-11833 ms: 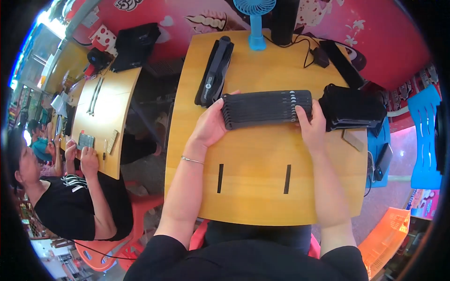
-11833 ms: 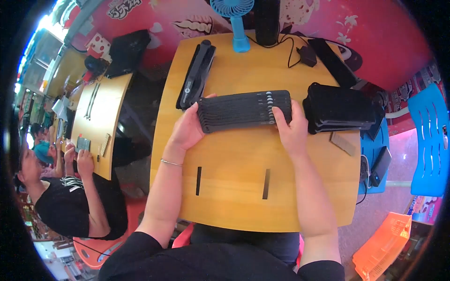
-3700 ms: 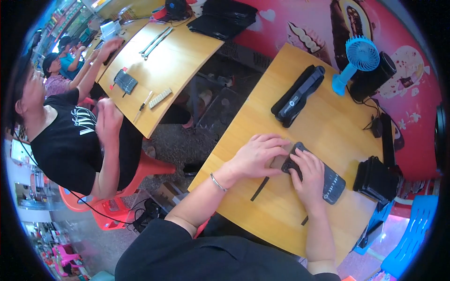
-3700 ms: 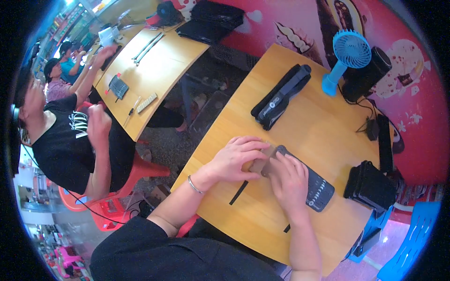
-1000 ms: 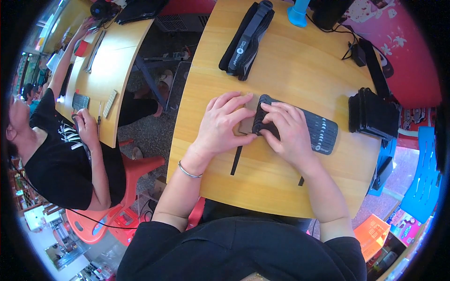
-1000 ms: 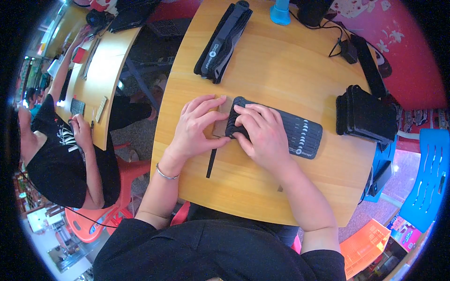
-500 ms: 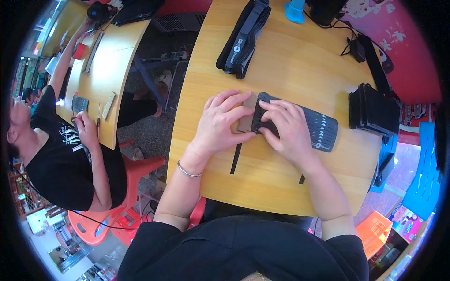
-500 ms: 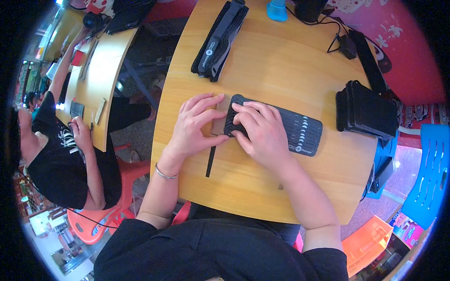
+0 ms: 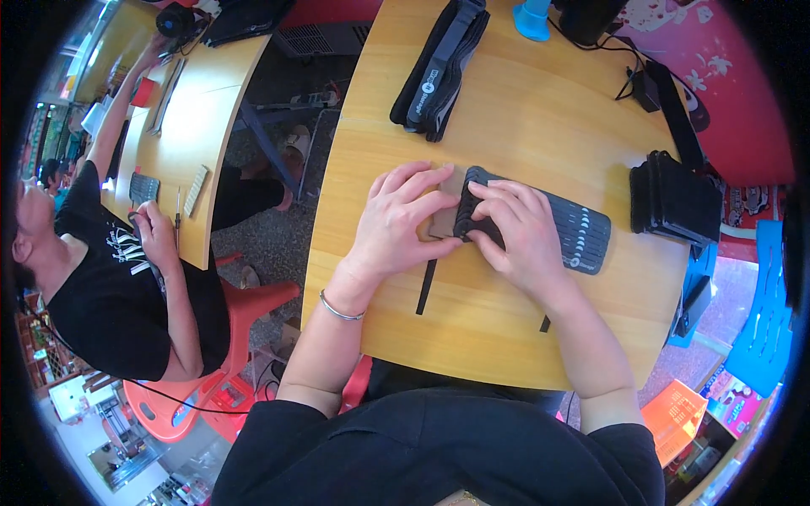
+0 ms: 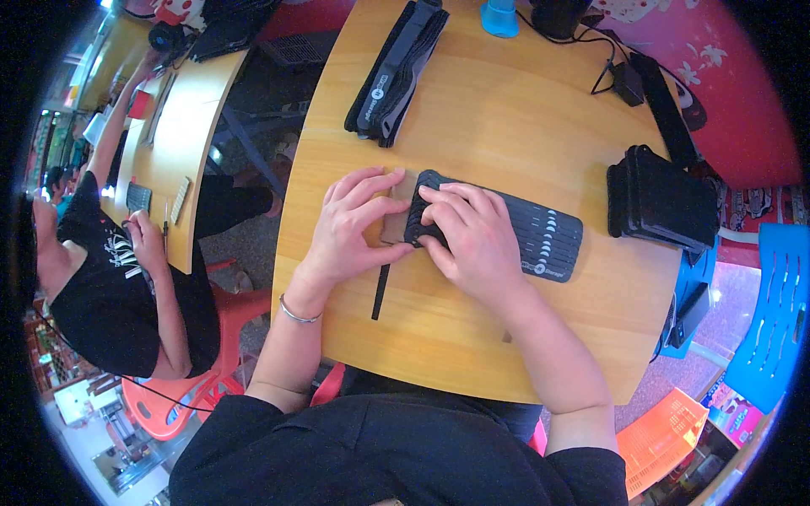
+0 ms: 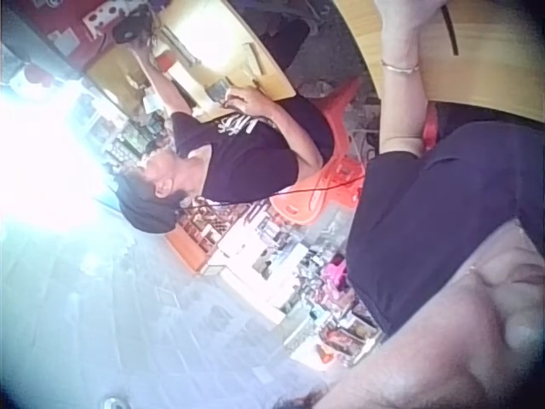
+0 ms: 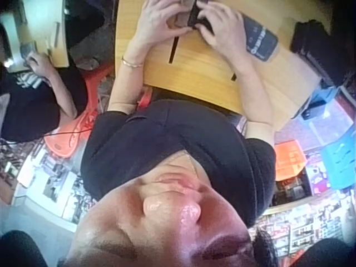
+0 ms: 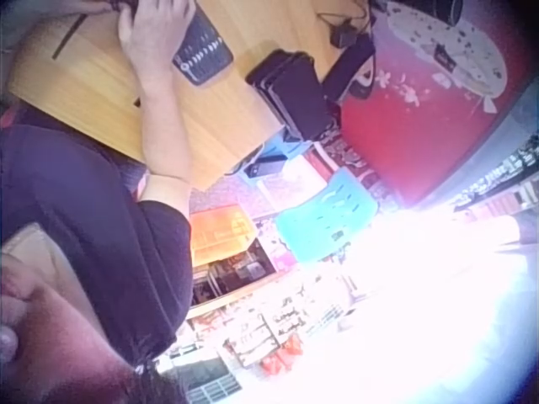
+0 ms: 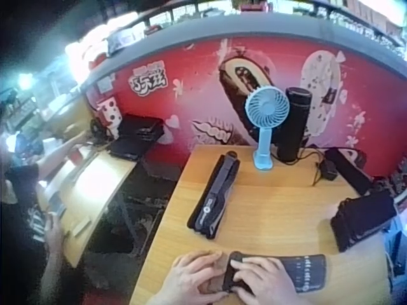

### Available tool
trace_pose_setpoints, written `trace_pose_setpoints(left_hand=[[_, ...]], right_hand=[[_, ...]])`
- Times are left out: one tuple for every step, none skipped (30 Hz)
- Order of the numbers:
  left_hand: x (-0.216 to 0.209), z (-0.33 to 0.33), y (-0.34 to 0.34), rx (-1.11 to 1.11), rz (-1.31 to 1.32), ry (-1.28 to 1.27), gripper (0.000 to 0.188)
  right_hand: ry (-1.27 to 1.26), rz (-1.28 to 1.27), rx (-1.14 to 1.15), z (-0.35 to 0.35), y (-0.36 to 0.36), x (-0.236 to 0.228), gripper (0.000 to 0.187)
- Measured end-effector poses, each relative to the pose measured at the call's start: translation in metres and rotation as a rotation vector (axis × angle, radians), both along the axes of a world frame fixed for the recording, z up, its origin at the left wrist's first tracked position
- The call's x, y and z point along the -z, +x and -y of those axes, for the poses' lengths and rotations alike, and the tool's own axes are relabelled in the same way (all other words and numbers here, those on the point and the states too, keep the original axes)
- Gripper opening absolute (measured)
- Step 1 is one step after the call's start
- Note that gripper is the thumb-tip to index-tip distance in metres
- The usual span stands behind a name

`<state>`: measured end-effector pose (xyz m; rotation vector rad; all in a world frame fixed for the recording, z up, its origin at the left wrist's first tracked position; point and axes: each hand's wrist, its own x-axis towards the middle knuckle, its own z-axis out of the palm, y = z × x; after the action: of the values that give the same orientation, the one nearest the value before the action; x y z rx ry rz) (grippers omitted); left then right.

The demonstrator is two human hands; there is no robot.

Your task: Align and stack several black garment components before inserting them into a protective sleeve.

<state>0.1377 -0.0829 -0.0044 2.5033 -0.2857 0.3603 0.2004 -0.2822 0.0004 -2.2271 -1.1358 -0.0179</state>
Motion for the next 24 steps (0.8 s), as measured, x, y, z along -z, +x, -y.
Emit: trace_pose_setpoints(left_hand=[[-0.0003,0.0,0.0001,0.0,-0.001,-0.003,0.044],[-0.0002,0.0,0.0001,0.0,-0.001,-0.003,0.044],[0.0,-0.0001,0.0,0.0,0.0,-0.002,0.044],[0.0001,-0.0003,-0.0001,-0.001,0.002,0.0,0.044],[0.0003,-0.0004,-0.0003,0.0,0.002,0.0,0.044],[0.0007,-0.0005,-0.0006,-0.002,0.002,0.0,0.044],[0.0007,-0.0005,-0.0006,-0.003,0.002,-0.001,0.044],[0.0008,-0.0005,-0.0007,-0.002,0.002,0.0,0.044],[0.0011,-0.0004,-0.0008,-0.005,-0.002,0.002,0.043],[0.001,0.0002,-0.0002,-0.006,-0.006,0.004,0.043],[0.001,0.0007,0.0005,-0.004,-0.005,0.004,0.043],[0.0011,0.0013,0.0012,-0.003,-0.002,0.002,0.043],[0.0003,0.001,0.0007,-0.005,0.002,0.004,0.043],[-0.0002,0.0007,0.0002,-0.007,0.004,0.006,0.043],[-0.0004,0.0004,-0.0003,-0.009,0.005,0.006,0.043],[-0.0001,0.0006,0.0002,-0.009,0.004,0.004,0.043],[-0.0001,0.0007,0.0004,-0.008,0.004,0.004,0.043],[-0.0002,0.0009,0.0006,-0.008,0.0,0.005,0.043],[-0.0003,0.0008,0.0006,-0.007,-0.003,0.006,0.044],[-0.0001,0.0006,0.0006,-0.007,-0.003,0.006,0.044],[0.0003,0.0003,0.0006,-0.005,-0.002,0.006,0.044],[0.0006,0.0002,0.0002,-0.003,-0.002,0.004,0.044],[0.0004,0.0002,-0.0002,-0.003,-0.002,0.005,0.044],[0.0001,0.0003,-0.0006,-0.004,-0.003,0.005,0.044]], right_hand=[[-0.001,0.002,0.002,0.0,0.0,0.0001,0.025],[-0.001,0.002,0.003,0.0,0.0,0.0004,0.025],[0.001,-0.004,0.002,0.0,-0.0001,0.0007,0.024],[0.004,-0.01,0.001,-0.0002,0.0,0.0008,0.024],[0.004,-0.009,0.002,-0.0004,-0.0001,0.0007,0.024],[0.006,-0.01,0.002,-0.0006,-0.0005,0.0006,0.024],[0.007,-0.01,0.002,-0.0007,-0.0005,0.0003,0.024],[0.008,-0.01,0.003,-0.0008,-0.0005,0.0003,0.024],[0.011,-0.01,0.003,-0.0009,-0.0007,0.0005,0.024],[0.013,-0.01,0.004,-0.0005,-0.0003,0.0001,0.024],[0.012,-0.009,0.006,0.0002,0.0,0.0002,0.024],[0.01,-0.009,0.008,0.0009,0.0002,0.0006,0.024],[0.012,-0.007,0.006,0.0005,0.0001,0.0004,0.024],[0.013,-0.006,0.004,0.0001,0.0,0.0,0.024],[0.013,-0.003,0.002,-0.0003,-0.0001,-0.0003,0.024],[0.01,-0.002,0.002,-0.0002,0.0002,-0.0003,0.024],[0.01,-0.002,0.003,-0.0001,0.0005,-0.0002,0.024],[0.012,-0.004,0.003,0.0001,0.0007,-0.0002,0.024],[0.015,-0.007,0.003,0.0001,0.0007,-0.0001,0.024],[0.016,-0.006,0.003,0.0001,0.0007,0.0002,0.024],[0.012,-0.007,0.003,0.0001,0.0007,0.0005,0.024],[0.007,-0.008,0.003,0.0001,0.0003,0.0008,0.024],[0.007,-0.008,0.003,0.0001,0.0,0.0008,0.024],[0.008,-0.007,0.002,0.0,-0.0002,0.0007,0.024]])
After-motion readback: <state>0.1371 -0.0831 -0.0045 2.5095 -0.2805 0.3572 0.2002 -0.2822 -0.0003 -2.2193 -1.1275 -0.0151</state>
